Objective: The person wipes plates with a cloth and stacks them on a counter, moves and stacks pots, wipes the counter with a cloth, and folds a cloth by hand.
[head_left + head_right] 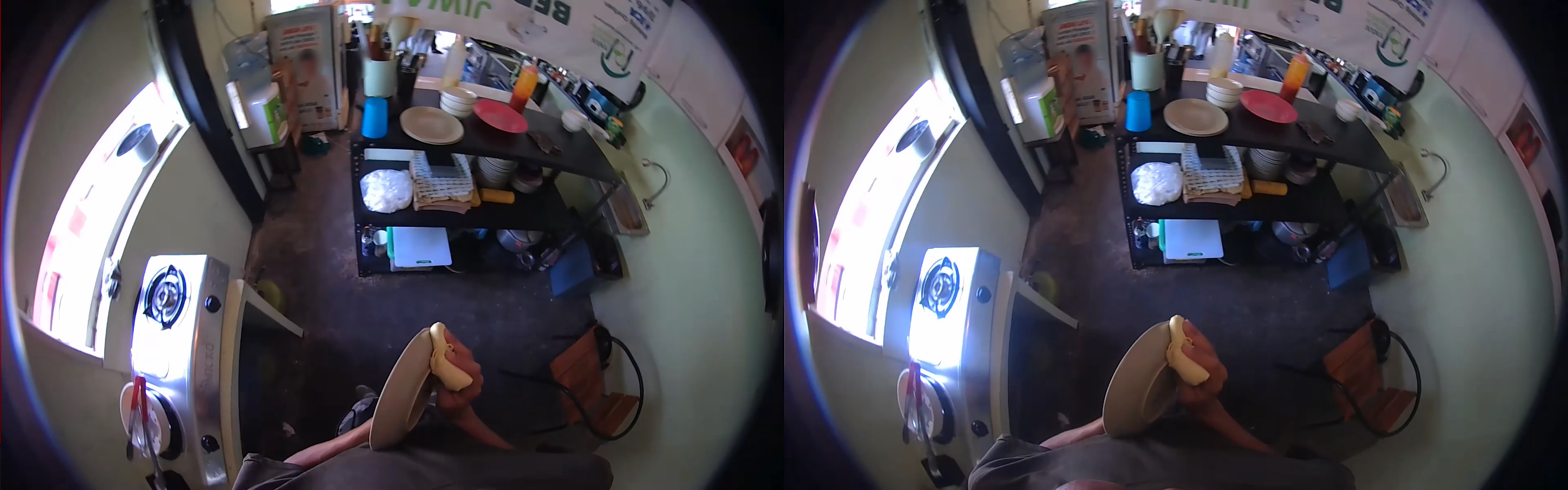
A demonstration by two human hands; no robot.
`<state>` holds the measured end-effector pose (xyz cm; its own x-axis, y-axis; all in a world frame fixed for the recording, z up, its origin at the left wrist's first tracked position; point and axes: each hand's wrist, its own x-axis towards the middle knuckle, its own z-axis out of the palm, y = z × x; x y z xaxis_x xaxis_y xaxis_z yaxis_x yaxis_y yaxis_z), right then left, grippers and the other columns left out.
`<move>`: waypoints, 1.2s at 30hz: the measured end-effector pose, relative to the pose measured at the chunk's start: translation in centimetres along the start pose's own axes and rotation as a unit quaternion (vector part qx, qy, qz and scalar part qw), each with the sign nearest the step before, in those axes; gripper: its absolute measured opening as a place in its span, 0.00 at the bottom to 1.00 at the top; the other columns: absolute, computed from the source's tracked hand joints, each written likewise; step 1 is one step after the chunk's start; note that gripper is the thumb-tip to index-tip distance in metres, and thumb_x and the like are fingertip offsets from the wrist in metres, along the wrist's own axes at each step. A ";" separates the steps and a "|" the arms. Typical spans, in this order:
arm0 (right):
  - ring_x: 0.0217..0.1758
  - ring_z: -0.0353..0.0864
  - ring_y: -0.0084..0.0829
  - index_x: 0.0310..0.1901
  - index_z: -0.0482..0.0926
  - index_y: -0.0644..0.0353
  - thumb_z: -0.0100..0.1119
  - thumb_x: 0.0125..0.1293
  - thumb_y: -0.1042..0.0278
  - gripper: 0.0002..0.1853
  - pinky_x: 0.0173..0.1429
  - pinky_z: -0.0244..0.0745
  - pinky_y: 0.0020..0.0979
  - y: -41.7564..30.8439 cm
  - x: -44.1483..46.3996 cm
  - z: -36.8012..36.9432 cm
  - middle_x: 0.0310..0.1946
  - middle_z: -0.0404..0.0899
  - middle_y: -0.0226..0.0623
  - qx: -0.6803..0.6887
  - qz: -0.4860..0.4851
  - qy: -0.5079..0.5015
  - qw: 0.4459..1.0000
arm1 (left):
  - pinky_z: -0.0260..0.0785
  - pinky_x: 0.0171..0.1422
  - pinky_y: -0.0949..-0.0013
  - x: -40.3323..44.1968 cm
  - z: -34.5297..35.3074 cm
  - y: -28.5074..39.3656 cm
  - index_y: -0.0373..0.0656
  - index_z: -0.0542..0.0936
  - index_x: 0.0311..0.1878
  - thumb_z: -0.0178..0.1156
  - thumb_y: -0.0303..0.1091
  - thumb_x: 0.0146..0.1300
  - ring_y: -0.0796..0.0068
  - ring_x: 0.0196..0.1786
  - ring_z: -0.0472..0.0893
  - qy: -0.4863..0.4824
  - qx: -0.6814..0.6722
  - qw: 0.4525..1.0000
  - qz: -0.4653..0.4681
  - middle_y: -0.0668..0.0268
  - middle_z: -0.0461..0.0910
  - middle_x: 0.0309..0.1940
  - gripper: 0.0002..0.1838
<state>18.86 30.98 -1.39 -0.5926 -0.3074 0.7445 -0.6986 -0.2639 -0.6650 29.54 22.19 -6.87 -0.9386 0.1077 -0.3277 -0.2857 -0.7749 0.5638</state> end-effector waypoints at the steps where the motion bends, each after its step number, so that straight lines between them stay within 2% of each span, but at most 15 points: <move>1: 0.63 0.77 0.56 0.54 0.71 0.68 0.56 0.62 0.84 0.17 0.66 0.73 0.46 -0.3 -0.6 0.4 0.59 0.72 0.71 -0.011 -0.003 -0.014 1.000 | 0.62 0.73 0.64 -0.6 0.0 -0.2 0.47 0.46 0.79 0.58 0.39 0.72 0.66 0.71 0.65 0.003 -0.007 1.000 0.004 0.54 0.59 0.72 0.41; 4: 0.62 0.77 0.61 0.50 0.74 0.69 0.64 0.60 0.83 0.17 0.64 0.77 0.46 -0.9 -2.0 1.2 0.58 0.74 0.70 0.029 0.037 -0.030 0.998 | 0.62 0.73 0.64 -2.2 -0.1 -0.9 0.47 0.46 0.79 0.58 0.40 0.72 0.66 0.71 0.65 0.011 -0.022 0.999 0.020 0.54 0.59 0.72 0.41; 11: 0.60 0.80 0.57 0.48 0.76 0.67 0.68 0.56 0.82 0.18 0.62 0.79 0.43 -2.0 -2.6 2.8 0.57 0.76 0.66 0.040 0.004 -0.064 0.997 | 0.61 0.74 0.63 -5.6 -0.5 -1.7 0.47 0.46 0.79 0.57 0.40 0.72 0.64 0.72 0.64 0.024 -0.054 0.996 0.065 0.52 0.58 0.73 0.40; 16: 0.59 0.82 0.52 0.46 0.77 0.67 0.71 0.52 0.81 0.19 0.61 0.80 0.41 -3.5 -3.1 2.6 0.54 0.79 0.62 -0.015 0.018 -0.092 0.996 | 0.61 0.75 0.62 -7.6 -0.6 -1.0 0.47 0.46 0.79 0.56 0.41 0.73 0.63 0.73 0.63 0.025 -0.063 0.993 0.093 0.51 0.58 0.73 0.40; 19: 0.56 0.83 0.51 0.44 0.76 0.69 0.64 0.47 0.86 0.19 0.60 0.80 0.41 -4.3 -2.9 2.8 0.49 0.80 0.66 0.002 0.026 -0.092 0.995 | 0.61 0.75 0.61 -8.3 -0.5 0.2 0.47 0.46 0.79 0.56 0.41 0.73 0.62 0.73 0.63 0.020 -0.058 0.991 0.121 0.50 0.58 0.73 0.39; 22: 0.53 0.85 0.50 0.44 0.77 0.69 0.64 0.46 0.85 0.19 0.60 0.80 0.40 -4.3 -3.3 2.7 0.48 0.81 0.66 -0.003 0.013 -0.085 0.996 | 0.60 0.76 0.61 -8.6 0.0 1.3 0.47 0.46 0.79 0.56 0.41 0.73 0.62 0.74 0.63 0.013 -0.059 0.987 0.149 0.50 0.58 0.73 0.39; 25: 0.54 0.85 0.49 0.42 0.79 0.68 0.68 0.52 0.82 0.14 0.62 0.79 0.40 -4.9 -3.3 2.3 0.50 0.82 0.59 -0.017 0.049 -0.087 0.995 | 0.60 0.76 0.61 -8.6 0.6 2.4 0.47 0.46 0.79 0.55 0.42 0.73 0.61 0.74 0.63 -0.001 -0.062 0.983 0.175 0.49 0.57 0.74 0.39; 30: 0.53 0.86 0.43 0.43 0.80 0.69 0.65 0.52 0.83 0.14 0.60 0.79 0.37 -4.2 -4.1 0.5 0.49 0.83 0.57 0.040 0.099 -0.100 0.989 | 0.60 0.76 0.60 -7.4 1.9 3.8 0.47 0.46 0.79 0.55 0.42 0.74 0.60 0.75 0.62 -0.031 -0.071 0.974 0.215 0.48 0.57 0.74 0.38; 32: 0.50 0.87 0.39 0.42 0.80 0.69 0.62 0.52 0.82 0.14 0.57 0.80 0.35 -4.1 -4.4 -0.3 0.46 0.84 0.55 0.073 0.133 -0.101 0.983 | 0.60 0.77 0.60 -6.7 2.9 4.5 0.47 0.46 0.79 0.54 0.42 0.74 0.60 0.75 0.62 -0.090 -0.074 0.968 0.222 0.48 0.57 0.74 0.38; 33: 0.47 0.87 0.36 0.41 0.80 0.69 0.61 0.51 0.80 0.14 0.55 0.80 0.33 -4.3 -4.2 -0.8 0.44 0.85 0.54 0.085 0.149 -0.105 0.980 | 0.58 0.78 0.57 -6.1 3.2 4.6 0.48 0.47 0.79 0.52 0.47 0.75 0.56 0.76 0.60 -0.122 -0.074 0.964 0.225 0.45 0.55 0.74 0.37; 36: 0.43 0.87 0.33 0.40 0.80 0.70 0.58 0.49 0.77 0.14 0.51 0.81 0.31 -3.4 -5.1 -2.7 0.39 0.86 0.51 0.135 0.200 -0.128 0.962 | 0.61 0.76 0.63 -4.4 1.6 3.7 0.43 0.47 0.79 0.60 0.34 0.70 0.63 0.75 0.64 -0.063 -0.050 0.968 0.238 0.49 0.60 0.73 0.42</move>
<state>23.19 35.93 -2.72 -0.6498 -0.6399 0.4103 -0.2860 -0.2943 -0.9119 32.31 19.82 -2.16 -0.9771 -0.2070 0.0495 0.1998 -0.8113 0.5494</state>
